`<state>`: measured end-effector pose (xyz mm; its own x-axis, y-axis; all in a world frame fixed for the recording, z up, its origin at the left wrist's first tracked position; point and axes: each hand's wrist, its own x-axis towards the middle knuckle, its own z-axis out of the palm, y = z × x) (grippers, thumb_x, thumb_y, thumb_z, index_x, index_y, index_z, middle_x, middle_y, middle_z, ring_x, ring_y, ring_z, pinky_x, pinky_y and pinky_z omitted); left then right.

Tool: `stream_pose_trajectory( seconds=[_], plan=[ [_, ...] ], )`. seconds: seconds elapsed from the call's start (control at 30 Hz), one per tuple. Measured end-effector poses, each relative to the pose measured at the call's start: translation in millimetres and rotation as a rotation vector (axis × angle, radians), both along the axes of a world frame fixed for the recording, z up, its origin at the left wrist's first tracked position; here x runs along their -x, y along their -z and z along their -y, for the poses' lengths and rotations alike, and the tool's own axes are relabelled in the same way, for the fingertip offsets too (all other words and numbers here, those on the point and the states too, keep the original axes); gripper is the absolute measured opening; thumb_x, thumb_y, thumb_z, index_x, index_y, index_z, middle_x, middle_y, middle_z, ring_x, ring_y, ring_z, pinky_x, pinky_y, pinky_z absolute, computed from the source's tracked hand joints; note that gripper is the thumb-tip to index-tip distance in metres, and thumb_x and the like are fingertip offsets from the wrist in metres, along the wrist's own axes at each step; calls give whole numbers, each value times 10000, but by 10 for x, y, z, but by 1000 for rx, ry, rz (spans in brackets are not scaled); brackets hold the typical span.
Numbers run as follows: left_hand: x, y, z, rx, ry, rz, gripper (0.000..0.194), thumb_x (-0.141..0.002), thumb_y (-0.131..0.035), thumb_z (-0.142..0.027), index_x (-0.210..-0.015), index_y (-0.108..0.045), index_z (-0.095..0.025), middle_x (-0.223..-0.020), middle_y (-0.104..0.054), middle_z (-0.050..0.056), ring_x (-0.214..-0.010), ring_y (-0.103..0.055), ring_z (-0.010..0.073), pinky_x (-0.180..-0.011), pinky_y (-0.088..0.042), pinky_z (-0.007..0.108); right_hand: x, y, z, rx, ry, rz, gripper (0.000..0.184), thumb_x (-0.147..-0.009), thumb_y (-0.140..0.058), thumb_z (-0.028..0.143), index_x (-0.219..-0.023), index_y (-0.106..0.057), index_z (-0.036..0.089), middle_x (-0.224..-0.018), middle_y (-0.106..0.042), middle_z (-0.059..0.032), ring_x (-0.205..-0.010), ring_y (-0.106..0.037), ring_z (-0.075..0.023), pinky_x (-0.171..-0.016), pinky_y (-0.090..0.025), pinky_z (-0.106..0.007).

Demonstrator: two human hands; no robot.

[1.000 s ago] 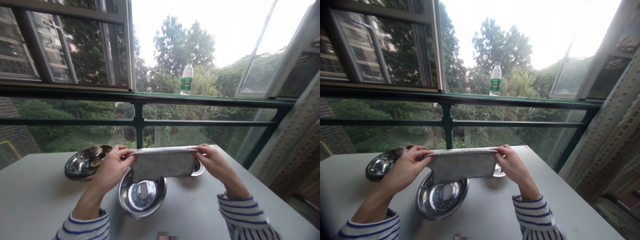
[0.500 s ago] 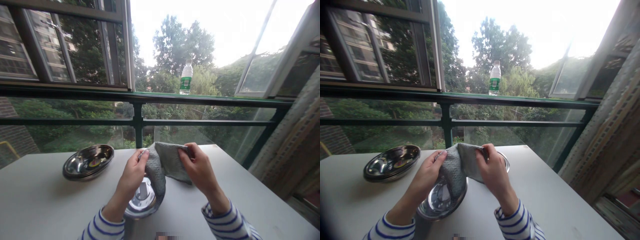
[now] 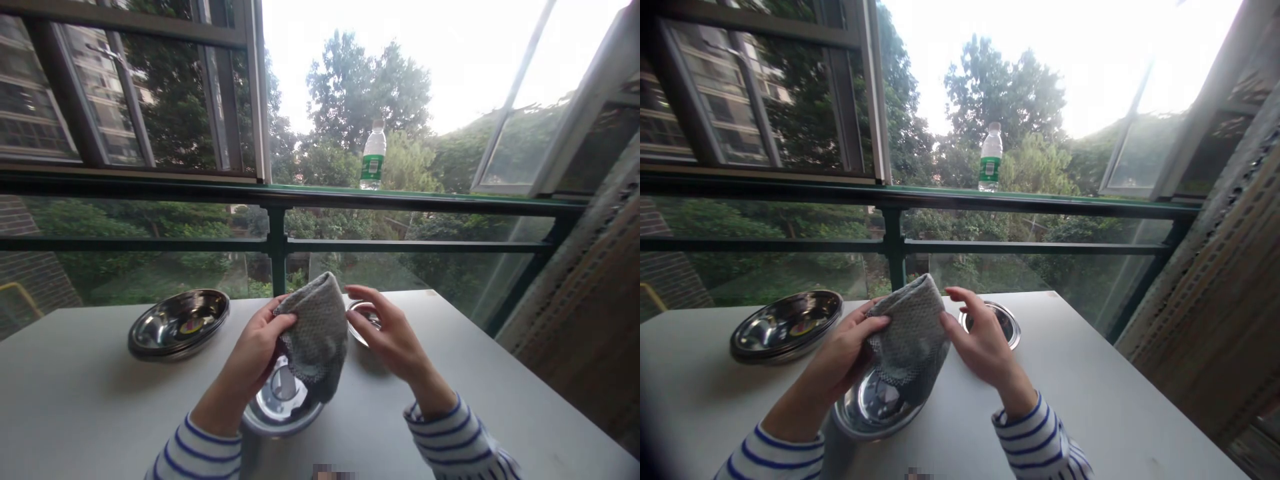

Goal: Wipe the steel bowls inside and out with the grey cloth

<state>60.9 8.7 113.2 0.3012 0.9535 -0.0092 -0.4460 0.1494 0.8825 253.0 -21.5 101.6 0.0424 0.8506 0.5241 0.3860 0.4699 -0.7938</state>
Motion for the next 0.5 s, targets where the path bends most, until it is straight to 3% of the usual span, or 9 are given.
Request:
stream_pose_trajectory(
  seconds=[0.03, 0.1, 0.17, 0.27, 0.37, 0.5],
  plan=[
    [17, 2, -10, 9, 18, 2, 415, -709, -604, -91, -1120, -576, -142, -845, -709, 53, -745, -665, 173, -608, -495, 218, -46, 22, -38, 66, -60, -81, 488, -764, -652, 292, -1220, -492, 227, -1229, -571, -105, -1054, -578, -227, -892, -460, -417],
    [38, 9, -25, 27, 60, -5, 421, -717, -613, -92, -1132, -575, -148, -869, -713, 60, -751, -667, 176, -630, -505, 229, -89, 58, -89, 209, -271, -218, 605, -738, -680, 323, -1275, -422, 219, -1152, -620, -107, -998, -607, -222, -841, -480, -396],
    [42, 25, -38, 38, 89, -16, 416, -752, -615, -137, -1164, -559, -160, -914, -711, 71, -773, -667, 182, -657, -515, 249, -71, 75, -109, 276, -372, -332, 489, -763, -656, 347, -1192, -484, 186, -934, -693, -74, -841, -647, -196, -735, -501, -336],
    [32, 66, -57, 10, 183, 3, 394, -807, -596, -259, -1186, -553, -160, -990, -698, 100, -835, -660, 200, -693, -523, 279, 5, 67, -114, 220, -246, -483, 315, -767, -658, 360, -999, -565, 168, -772, -693, -34, -714, -640, -164, -632, -475, -261],
    [23, 108, -72, -18, 294, -6, 389, -777, -639, -237, -1153, -586, -148, -1037, -687, 112, -872, -654, 203, -732, -517, 282, 51, 40, -109, 159, -160, -626, 344, -735, -691, 357, -998, -556, 180, -806, -694, -33, -719, -640, -168, -638, -474, -261],
    [34, 130, -92, -2, 243, -65, 330, -692, -705, -137, -1020, -663, -141, -951, -712, 89, -829, -661, 192, -778, -507, 295, 36, -3, -73, 200, -295, -622, 505, -686, -737, 265, -1147, -534, 221, -849, -698, -25, -764, -645, -170, -713, -491, -293]
  ],
)
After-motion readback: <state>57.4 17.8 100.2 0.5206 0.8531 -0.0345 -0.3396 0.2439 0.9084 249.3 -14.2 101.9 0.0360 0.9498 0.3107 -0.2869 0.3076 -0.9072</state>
